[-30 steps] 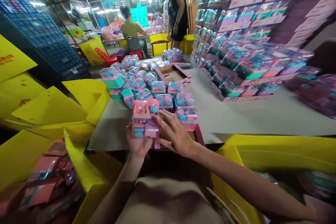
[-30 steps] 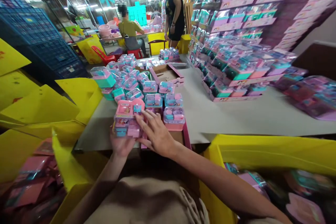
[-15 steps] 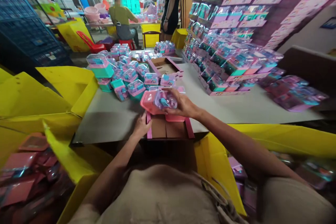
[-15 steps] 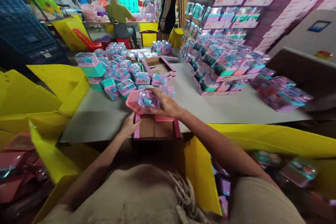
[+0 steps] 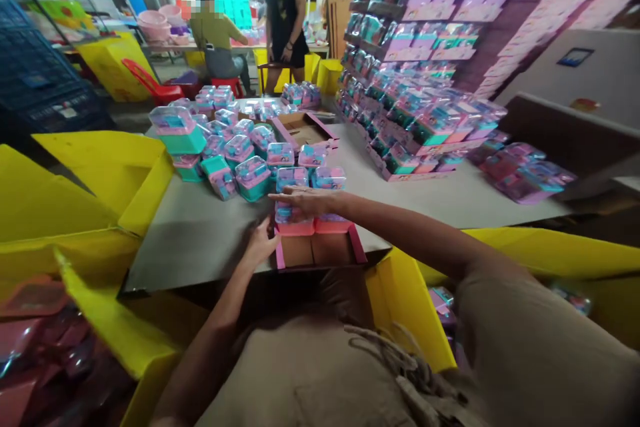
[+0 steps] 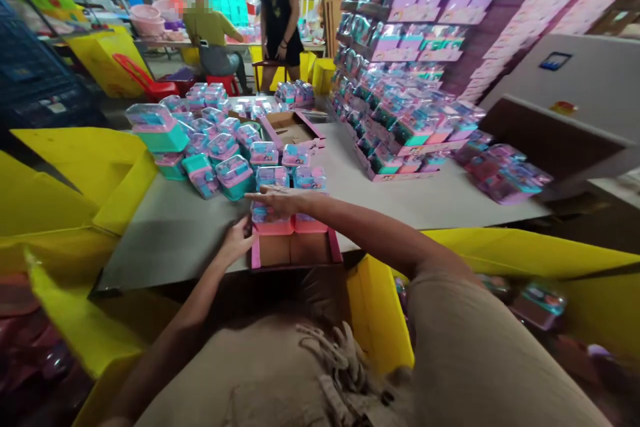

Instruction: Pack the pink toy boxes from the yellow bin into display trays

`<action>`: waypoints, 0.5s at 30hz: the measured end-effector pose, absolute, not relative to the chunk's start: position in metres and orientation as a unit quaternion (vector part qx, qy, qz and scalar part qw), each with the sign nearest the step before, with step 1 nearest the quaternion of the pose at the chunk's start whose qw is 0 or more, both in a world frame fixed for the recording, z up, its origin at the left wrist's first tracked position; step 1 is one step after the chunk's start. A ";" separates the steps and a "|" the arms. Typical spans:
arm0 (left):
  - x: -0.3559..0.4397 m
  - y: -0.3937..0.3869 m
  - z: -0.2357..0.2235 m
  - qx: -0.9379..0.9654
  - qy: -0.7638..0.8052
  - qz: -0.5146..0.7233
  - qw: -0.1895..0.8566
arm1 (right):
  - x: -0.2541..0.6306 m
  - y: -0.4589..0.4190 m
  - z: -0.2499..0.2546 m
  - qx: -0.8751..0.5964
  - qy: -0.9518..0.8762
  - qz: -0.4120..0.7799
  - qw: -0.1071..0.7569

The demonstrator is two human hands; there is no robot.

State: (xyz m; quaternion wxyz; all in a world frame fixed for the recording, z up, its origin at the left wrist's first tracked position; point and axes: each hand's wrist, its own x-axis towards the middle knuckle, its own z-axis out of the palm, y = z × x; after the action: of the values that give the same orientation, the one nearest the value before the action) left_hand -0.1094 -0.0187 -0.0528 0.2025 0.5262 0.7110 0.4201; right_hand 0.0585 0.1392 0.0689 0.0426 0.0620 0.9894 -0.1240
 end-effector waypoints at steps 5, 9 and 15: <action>-0.119 -0.008 0.001 0.698 0.580 0.421 0.003 | 0.124 0.143 0.050 0.139 0.974 -0.064 -0.164; -0.103 0.024 0.024 0.808 0.549 0.210 -0.035 | 0.166 0.145 0.029 0.212 0.973 0.024 -0.088; -0.103 0.051 0.018 0.831 0.538 0.134 -0.045 | 0.180 0.154 0.024 0.225 0.970 0.003 -0.096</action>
State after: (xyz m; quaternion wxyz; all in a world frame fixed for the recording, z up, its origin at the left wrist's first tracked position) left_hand -0.1033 0.0511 0.0184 -0.0455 0.8312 0.5377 0.1337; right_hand 0.1796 0.1542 0.0236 -0.0964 0.2247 0.9697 0.0033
